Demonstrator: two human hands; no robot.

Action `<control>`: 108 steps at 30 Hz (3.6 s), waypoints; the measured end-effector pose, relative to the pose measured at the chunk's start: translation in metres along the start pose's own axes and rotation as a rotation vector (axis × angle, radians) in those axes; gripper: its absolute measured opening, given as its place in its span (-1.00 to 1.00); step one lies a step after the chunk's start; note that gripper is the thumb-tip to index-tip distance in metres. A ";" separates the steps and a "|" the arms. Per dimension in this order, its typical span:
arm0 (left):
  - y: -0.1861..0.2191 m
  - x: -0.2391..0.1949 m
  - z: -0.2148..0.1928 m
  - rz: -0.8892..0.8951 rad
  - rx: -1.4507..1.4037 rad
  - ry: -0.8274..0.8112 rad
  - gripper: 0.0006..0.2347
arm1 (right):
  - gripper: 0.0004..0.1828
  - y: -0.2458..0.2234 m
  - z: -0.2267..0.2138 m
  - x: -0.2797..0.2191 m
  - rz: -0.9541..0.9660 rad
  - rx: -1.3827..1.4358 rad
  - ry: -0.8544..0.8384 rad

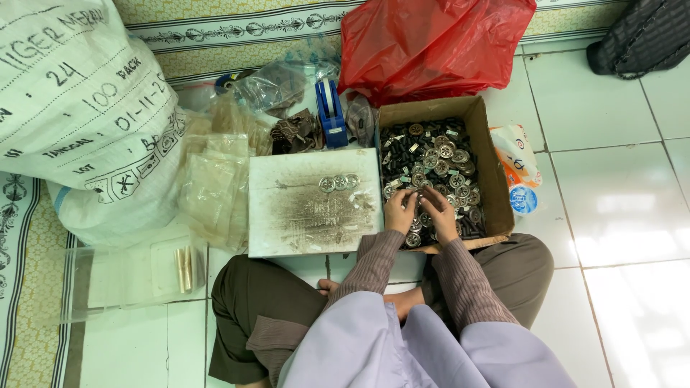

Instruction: Sorting and arranging small metal buckles from a box onto a white template board.

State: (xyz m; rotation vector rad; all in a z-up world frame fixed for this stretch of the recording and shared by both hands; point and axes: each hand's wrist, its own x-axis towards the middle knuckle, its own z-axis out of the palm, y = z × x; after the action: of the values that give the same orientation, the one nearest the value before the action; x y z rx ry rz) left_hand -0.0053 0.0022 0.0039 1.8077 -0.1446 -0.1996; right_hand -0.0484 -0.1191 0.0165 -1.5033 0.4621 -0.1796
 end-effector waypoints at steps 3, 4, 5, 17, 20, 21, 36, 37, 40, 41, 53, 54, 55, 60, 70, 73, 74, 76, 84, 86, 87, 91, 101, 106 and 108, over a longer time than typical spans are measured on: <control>-0.006 0.000 0.004 0.059 0.011 -0.013 -0.84 | -0.61 0.044 -0.017 0.015 0.013 0.082 0.013; -0.004 -0.001 0.004 0.061 0.011 -0.012 -0.84 | -0.61 0.042 -0.015 0.015 0.011 0.082 0.013; -0.001 -0.002 0.003 0.140 0.077 -0.009 -0.86 | -0.63 0.041 -0.013 0.016 0.024 0.162 0.018; 0.009 -0.004 -0.046 0.356 0.020 0.069 -0.46 | -0.57 -0.024 0.041 0.001 0.057 0.393 -0.051; -0.010 0.001 -0.079 0.168 -0.149 0.057 -0.54 | -0.60 -0.035 0.062 0.001 0.012 0.243 -0.132; -0.018 0.003 -0.091 0.049 -0.157 0.067 -0.71 | -0.65 -0.028 0.067 0.005 -0.020 0.138 -0.160; -0.052 0.003 -0.145 0.288 0.327 0.433 -0.85 | -0.66 0.034 0.161 0.009 -0.673 -0.843 0.031; -0.049 0.004 -0.145 0.286 0.327 0.436 -0.85 | -0.66 0.037 0.159 0.013 -0.674 -0.843 0.027; -0.040 -0.001 -0.146 0.344 0.368 0.533 -0.84 | -0.67 0.042 0.160 0.015 -0.689 -0.879 0.028; -0.035 -0.002 -0.148 0.369 0.420 0.551 -0.83 | -0.66 0.038 0.161 0.013 -0.701 -0.906 0.049; -0.044 -0.004 -0.140 0.238 0.876 0.314 -0.71 | -0.76 0.016 0.164 0.005 -0.860 -0.961 0.090; -0.045 -0.004 -0.140 0.212 0.897 0.272 -0.70 | -0.82 0.020 0.163 0.007 -0.902 -0.993 0.074; -0.049 -0.003 -0.139 0.213 0.897 0.271 -0.70 | -0.82 0.024 0.162 0.007 -0.901 -0.993 0.076; -0.060 0.000 -0.135 0.190 0.901 0.256 -0.69 | -0.79 0.035 0.161 0.011 -0.829 -0.943 0.042; -0.046 -0.001 -0.144 0.239 0.633 0.325 -0.67 | -0.69 0.018 0.148 0.003 -0.606 -0.507 -0.070; -0.040 0.002 -0.142 0.251 0.374 0.439 -0.65 | -0.71 0.011 0.121 0.009 -0.391 -0.036 -0.178; -0.035 0.002 -0.138 0.265 0.350 0.476 -0.66 | -0.70 0.003 0.108 0.007 -0.329 0.034 -0.173; -0.027 0.004 -0.119 0.280 0.325 0.506 -0.66 | -0.70 -0.009 0.079 0.010 -0.267 0.103 -0.161; -0.004 0.013 0.013 -0.026 0.327 -0.387 -0.37 | -0.48 0.039 -0.008 0.023 -0.073 -0.667 -0.191; -0.028 0.008 0.023 -0.067 0.474 -0.400 -0.35 | -0.34 0.041 -0.003 0.019 -0.094 -0.851 -0.287; -0.040 0.006 0.029 -0.108 0.623 -0.404 -0.33 | -0.17 0.042 -0.001 0.017 -0.119 -1.033 -0.392; -0.083 0.010 0.049 -0.169 0.794 -0.468 -0.30 | -0.16 0.051 0.002 0.015 -0.117 -1.270 -0.436; -0.092 0.000 0.054 -0.019 0.958 -0.306 -0.37 | -0.34 0.070 -0.002 0.028 -0.030 -1.125 -0.314; -0.056 -0.005 0.034 -0.045 0.835 -0.302 -0.39 | -0.40 0.052 0.000 0.020 0.048 -0.841 -0.244; -0.021 -0.009 0.015 -0.083 0.708 -0.349 -0.37 | -0.44 0.074 -0.010 0.028 0.039 -0.640 -0.163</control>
State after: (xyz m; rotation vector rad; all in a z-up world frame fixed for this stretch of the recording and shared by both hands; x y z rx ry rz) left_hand -0.0176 -0.0047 -0.0194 2.4707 -0.4285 -0.5794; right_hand -0.0394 -0.1341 -0.0619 -2.1123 0.4377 0.1379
